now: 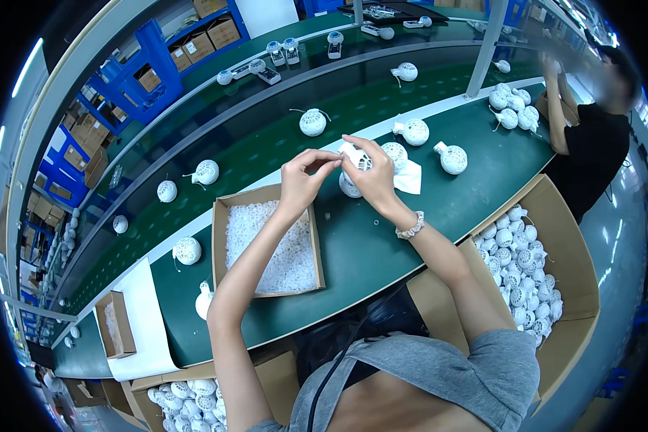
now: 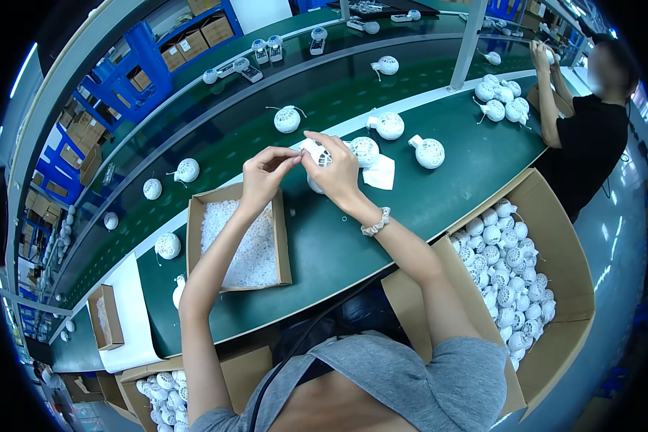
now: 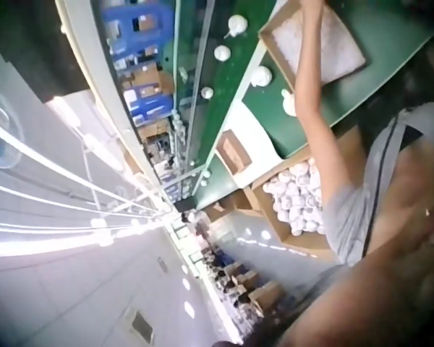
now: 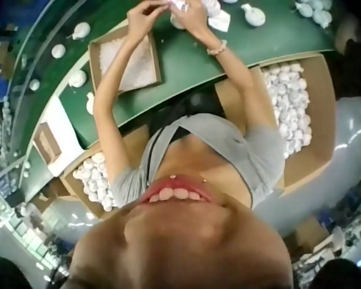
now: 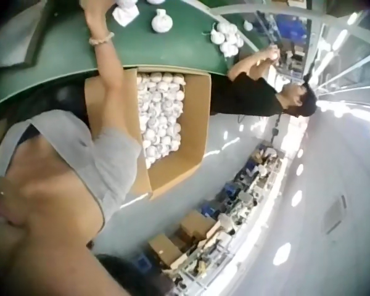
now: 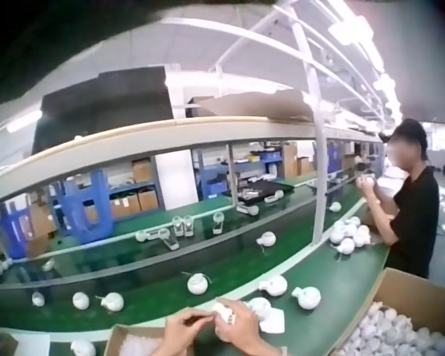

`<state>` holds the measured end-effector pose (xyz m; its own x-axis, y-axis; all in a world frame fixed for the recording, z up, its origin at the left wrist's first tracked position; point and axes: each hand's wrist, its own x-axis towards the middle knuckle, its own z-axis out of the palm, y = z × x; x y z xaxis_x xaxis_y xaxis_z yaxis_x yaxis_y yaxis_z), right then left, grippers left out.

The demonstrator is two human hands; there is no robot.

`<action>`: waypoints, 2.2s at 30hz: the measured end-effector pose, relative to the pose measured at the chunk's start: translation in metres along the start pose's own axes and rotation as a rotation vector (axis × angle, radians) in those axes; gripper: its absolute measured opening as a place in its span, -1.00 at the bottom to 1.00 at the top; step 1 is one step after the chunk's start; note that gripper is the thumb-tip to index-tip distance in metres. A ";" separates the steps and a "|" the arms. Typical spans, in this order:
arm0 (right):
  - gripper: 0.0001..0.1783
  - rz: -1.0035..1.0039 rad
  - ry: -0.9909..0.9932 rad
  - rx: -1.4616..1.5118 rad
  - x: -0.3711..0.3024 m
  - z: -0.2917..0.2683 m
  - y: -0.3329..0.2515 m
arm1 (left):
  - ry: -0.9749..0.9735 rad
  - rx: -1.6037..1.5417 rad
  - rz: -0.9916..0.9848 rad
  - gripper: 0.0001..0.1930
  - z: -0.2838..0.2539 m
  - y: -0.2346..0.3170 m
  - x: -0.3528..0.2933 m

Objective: Assembling small white plastic electronic components on a production line workbench.

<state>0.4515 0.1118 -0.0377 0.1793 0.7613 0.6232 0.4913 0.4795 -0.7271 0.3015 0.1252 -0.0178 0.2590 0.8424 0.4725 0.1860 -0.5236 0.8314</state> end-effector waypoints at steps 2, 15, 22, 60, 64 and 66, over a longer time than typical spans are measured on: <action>-0.64 0.011 0.006 0.012 0.001 0.000 0.001 | 0.010 -0.064 -0.028 -0.88 0.000 -0.003 0.000; -0.69 -0.046 0.056 0.077 0.008 0.007 0.016 | -0.317 0.409 -0.101 -0.90 -0.034 0.025 0.000; -0.66 0.054 0.051 0.078 0.010 0.000 0.018 | -0.700 0.647 0.307 -0.88 0.020 0.026 -0.035; -0.66 -0.263 0.026 0.030 0.013 0.001 0.023 | -0.140 -0.346 -0.286 -0.79 -0.022 -0.013 -0.010; -0.64 -0.162 0.022 0.006 0.008 0.002 0.020 | 0.007 -0.430 -0.451 -0.80 -0.019 -0.002 -0.011; -0.64 -0.126 0.027 -0.003 0.008 0.003 0.018 | 0.050 -0.456 -0.507 -0.80 -0.017 -0.001 -0.012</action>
<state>0.4588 0.1278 -0.0470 0.1386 0.6833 0.7168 0.5136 0.5693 -0.6420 0.2826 0.1178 -0.0189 0.1992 0.9800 -0.0036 -0.1481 0.0338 0.9884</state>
